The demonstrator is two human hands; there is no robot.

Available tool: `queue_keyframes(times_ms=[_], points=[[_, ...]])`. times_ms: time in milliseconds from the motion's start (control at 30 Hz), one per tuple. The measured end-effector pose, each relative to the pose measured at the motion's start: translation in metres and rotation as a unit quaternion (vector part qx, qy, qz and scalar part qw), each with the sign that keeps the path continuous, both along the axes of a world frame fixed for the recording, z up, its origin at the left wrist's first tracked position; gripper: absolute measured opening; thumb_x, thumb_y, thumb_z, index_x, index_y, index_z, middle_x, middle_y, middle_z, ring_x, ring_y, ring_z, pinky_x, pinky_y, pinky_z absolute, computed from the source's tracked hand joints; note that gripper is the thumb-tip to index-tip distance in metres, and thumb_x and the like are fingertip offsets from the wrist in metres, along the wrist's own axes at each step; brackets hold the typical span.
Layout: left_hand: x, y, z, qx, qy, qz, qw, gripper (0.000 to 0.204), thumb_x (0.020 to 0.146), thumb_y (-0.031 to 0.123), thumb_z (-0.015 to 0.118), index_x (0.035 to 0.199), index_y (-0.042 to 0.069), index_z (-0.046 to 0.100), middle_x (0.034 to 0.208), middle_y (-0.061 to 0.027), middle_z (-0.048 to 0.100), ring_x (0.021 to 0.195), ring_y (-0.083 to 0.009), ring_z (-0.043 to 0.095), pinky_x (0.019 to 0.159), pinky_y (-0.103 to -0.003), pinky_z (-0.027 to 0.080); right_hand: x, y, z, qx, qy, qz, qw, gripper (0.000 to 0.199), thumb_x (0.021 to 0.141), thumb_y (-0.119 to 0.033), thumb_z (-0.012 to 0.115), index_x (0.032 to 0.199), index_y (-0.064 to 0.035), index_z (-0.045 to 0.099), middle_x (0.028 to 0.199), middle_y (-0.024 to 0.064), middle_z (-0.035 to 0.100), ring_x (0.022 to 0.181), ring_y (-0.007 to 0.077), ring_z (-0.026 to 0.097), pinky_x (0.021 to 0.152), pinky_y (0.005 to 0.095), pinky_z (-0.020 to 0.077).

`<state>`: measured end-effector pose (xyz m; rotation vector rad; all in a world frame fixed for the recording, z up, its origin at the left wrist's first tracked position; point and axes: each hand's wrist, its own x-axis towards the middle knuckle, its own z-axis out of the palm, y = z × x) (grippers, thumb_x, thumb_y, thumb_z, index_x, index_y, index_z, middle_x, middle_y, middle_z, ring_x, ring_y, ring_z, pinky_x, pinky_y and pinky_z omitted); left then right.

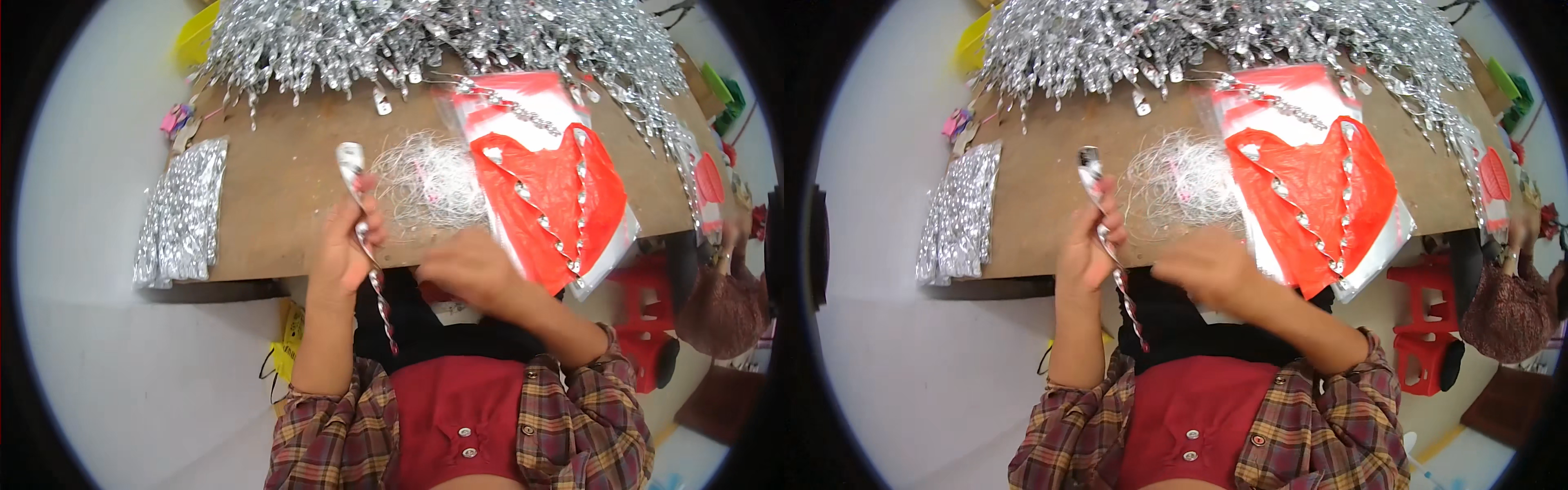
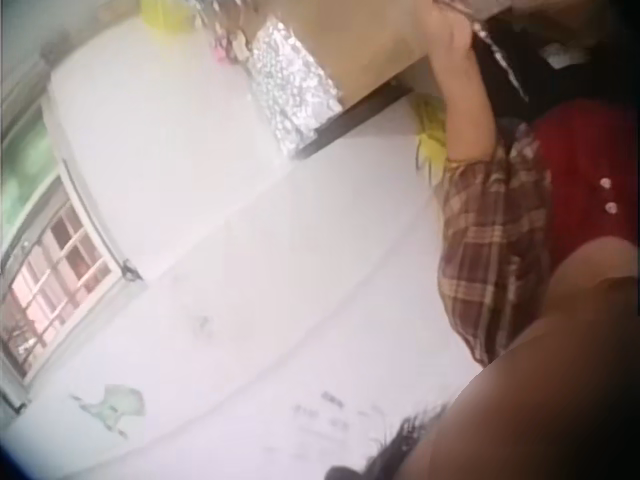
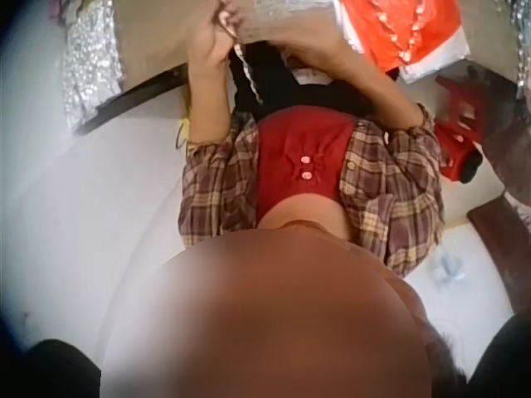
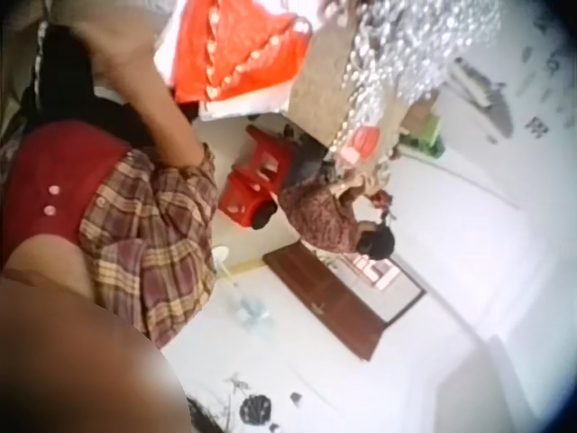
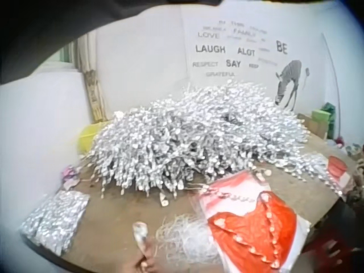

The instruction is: Packaging silver tinsel garlands into plastic bags at a workshop bench.

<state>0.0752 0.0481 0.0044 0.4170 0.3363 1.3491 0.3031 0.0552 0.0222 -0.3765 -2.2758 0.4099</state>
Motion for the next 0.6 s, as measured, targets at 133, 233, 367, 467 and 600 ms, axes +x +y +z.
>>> queue_keyframes(times_ms=[133,233,367,467,600], points=[[-0.024,-0.024,0.029,-0.055,0.127,0.217,0.966,0.028,0.093,0.018,0.052,0.117,0.004,0.048,0.088,-0.0013,0.057,0.073,-0.0086,0.049,0.061,-0.025,0.039,0.001,0.036,0.000,-0.003,0.000,-0.159,0.987,0.016,0.070,-0.005,0.066,0.085,-0.0089,0.064,0.078,0.0053,0.063,0.071,0.0232,0.057,0.065,0.0349,0.0422],[-0.034,-0.041,0.032,-0.060,0.213,0.264,0.939,0.030,0.093,0.017,0.051,0.121,0.006,0.047,0.088,-0.0016,0.056,0.081,-0.0101,0.051,0.067,-0.027,0.042,-0.023,0.041,-0.009,-0.011,-0.106,-0.089,0.990,0.011,0.071,-0.008,0.064,0.082,-0.0099,0.061,0.074,0.0036,0.058,0.072,0.0204,0.058,0.068,0.0337,0.0395],[-0.031,-0.060,0.031,-0.103,0.270,0.288,0.913,0.032,0.092,0.015,0.052,0.123,0.006,0.047,0.088,-0.0019,0.056,0.076,-0.0091,0.053,0.065,-0.024,0.044,-0.045,0.036,-0.029,0.096,-0.219,-0.063,0.969,0.008,0.067,-0.011,0.058,0.069,-0.0115,0.051,0.066,0.0018,0.048,0.066,0.0180,0.054,0.068,0.0329,0.0366],[-0.034,-0.072,0.014,-0.110,0.312,0.308,0.892,0.032,0.091,0.014,0.055,0.120,0.003,0.049,0.088,-0.0020,0.055,0.067,-0.0072,0.052,0.060,-0.021,0.043,-0.049,0.032,-0.031,0.111,-0.230,-0.070,0.964,0.004,0.067,-0.011,0.057,0.067,-0.0117,0.053,0.067,0.0021,0.053,0.066,0.0183,0.055,0.070,0.0339,0.0362],[-0.027,-0.073,0.001,-0.097,0.330,0.263,0.901,0.030,0.091,0.015,0.055,0.118,0.003,0.052,0.086,-0.0017,0.054,0.065,-0.0056,0.049,0.059,-0.021,0.041,-0.054,0.030,-0.037,0.144,-0.248,-0.069,0.955,0.003,0.067,-0.011,0.056,0.066,-0.0115,0.053,0.066,0.0024,0.053,0.066,0.0185,0.055,0.071,0.0347,0.0360]])
